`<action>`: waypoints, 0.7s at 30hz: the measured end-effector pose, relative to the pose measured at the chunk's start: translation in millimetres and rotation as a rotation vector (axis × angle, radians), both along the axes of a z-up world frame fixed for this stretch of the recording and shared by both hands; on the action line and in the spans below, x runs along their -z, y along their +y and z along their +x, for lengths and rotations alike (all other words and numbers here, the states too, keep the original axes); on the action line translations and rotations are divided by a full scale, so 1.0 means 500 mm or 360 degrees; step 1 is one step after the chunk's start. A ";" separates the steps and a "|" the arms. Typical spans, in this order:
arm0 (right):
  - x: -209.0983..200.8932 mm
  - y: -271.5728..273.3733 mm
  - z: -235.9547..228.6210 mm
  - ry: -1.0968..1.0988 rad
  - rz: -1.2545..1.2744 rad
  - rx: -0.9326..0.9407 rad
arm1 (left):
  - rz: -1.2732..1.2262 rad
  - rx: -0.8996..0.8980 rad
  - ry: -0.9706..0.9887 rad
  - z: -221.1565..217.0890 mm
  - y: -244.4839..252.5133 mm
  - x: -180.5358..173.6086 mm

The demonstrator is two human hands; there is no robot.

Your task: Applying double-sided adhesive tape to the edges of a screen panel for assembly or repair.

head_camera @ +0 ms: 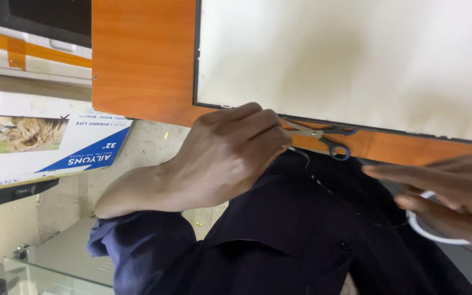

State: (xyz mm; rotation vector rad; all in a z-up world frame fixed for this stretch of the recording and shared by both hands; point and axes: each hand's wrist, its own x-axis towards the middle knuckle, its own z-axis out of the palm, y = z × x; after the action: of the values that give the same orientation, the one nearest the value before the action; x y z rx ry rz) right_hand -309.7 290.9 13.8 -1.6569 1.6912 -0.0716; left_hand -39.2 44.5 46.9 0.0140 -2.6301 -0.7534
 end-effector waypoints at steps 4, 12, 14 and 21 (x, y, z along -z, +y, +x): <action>-0.030 -0.141 0.100 -0.0492 0.0239 0.0185 | -0.0076 0.0084 0.0000 -0.018 0.018 -0.004; 0.013 -0.211 0.121 -0.1260 0.0304 0.0592 | 0.0081 -0.0089 0.0059 0.026 -0.017 0.034; 0.031 -0.215 0.123 -0.1077 0.0419 0.0661 | 0.0170 -0.0166 0.0097 0.041 -0.029 0.069; 0.014 -0.299 0.169 -0.0633 0.0883 0.0913 | 0.0483 -0.0315 0.0153 0.094 -0.076 0.163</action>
State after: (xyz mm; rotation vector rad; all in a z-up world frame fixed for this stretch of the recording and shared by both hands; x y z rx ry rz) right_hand -225.1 141.6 6.8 -0.6737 1.6267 -0.1760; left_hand 8.0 6.7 -34.5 0.3103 -2.3577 -1.0453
